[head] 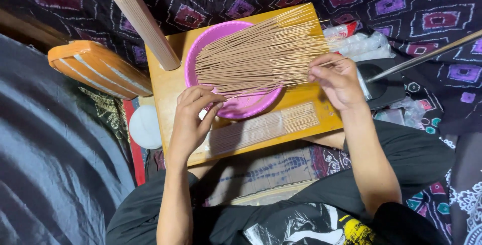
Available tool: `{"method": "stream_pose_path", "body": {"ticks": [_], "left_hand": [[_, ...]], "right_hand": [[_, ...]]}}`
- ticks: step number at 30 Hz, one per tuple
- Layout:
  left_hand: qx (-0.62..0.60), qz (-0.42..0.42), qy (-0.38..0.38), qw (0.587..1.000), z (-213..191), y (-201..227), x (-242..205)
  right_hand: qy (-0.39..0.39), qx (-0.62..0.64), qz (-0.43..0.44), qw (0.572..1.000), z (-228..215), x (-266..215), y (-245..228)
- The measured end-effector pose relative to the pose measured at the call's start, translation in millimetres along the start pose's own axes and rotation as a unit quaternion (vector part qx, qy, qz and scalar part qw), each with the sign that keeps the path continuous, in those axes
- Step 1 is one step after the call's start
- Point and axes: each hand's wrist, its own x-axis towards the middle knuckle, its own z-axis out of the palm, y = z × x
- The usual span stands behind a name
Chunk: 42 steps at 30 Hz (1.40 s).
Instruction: The person picks up thin wooden sticks from a pink bowl and slides them into a long, clear plastic sleeve by hand, repeating this action to fill multiple sleeves.
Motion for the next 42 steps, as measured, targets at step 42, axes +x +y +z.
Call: {"method": "stream_pose_path", "body": {"ticks": [42], "left_hand": [[-0.02, 0.008, -0.022, 1.0, 38, 8, 0]], "right_hand": [[-0.052, 0.045, 0.056, 0.996, 81, -24, 34]]}}
